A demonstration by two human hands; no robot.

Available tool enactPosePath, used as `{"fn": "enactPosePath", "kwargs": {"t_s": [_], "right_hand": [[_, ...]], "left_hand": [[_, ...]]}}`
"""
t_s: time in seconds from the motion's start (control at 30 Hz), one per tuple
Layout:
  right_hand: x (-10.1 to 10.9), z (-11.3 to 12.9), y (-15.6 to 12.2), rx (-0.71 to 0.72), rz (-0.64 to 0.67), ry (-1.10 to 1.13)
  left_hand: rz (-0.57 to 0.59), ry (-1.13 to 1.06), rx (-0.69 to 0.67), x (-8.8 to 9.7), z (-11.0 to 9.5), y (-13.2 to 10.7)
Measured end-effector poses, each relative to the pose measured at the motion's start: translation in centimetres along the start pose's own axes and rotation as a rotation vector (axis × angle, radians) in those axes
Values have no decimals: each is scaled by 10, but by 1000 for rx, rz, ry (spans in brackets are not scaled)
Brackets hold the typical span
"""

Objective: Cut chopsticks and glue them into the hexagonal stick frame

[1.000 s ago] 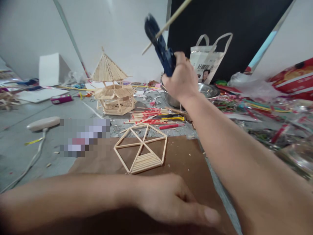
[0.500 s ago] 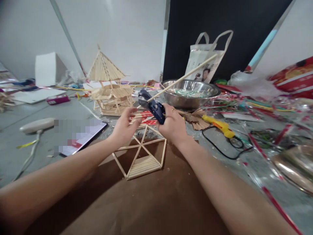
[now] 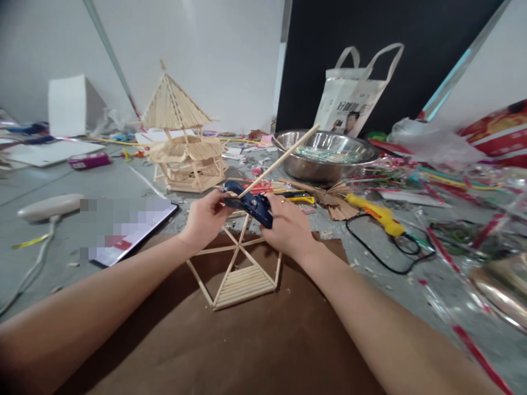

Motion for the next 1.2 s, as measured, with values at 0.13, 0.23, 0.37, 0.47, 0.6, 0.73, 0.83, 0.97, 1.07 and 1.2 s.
{"fn": "enactPosePath", "kwargs": {"t_s": [0.13,0.23,0.37,0.47,0.6,0.73,0.83,0.97,1.07,1.2], "right_hand": [[-3,1,-1,38,15,-8],[-3,1,-1,41,20,-8],[-1,1,-1,50,39,5],[0,1,0,78,69,39],[1,-1,0,122,101,69],[1,-4,1,147,120,58],[1,-4,2,168,144,46],[1,-4,2,203,158,43],[2,-3,2,199,174,39],[4,-2,2,180,186,33]], "left_hand": [[42,92,-59,1,0,-2],[70,128,-91,1,-1,-3],[104,84,-108,1,-3,-3],[133,5,-117,3,-6,-3],[144,-71,-118,3,-7,-3],[132,-70,-141,2,-4,-3],[129,-53,-153,0,0,-3],[113,-18,-171,-2,5,-3],[86,-5,-196,-1,5,-3],[80,-104,-221,-2,1,-2]]}}
Point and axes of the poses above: each hand's wrist, its own y-axis towards the middle knuckle, its own x-axis out of the back of the hand, z = x × y, the point moved 2 cm from there along y, towards the middle knuckle, and after that the axes turned 11 degrees about z, right-handed, at the moved point
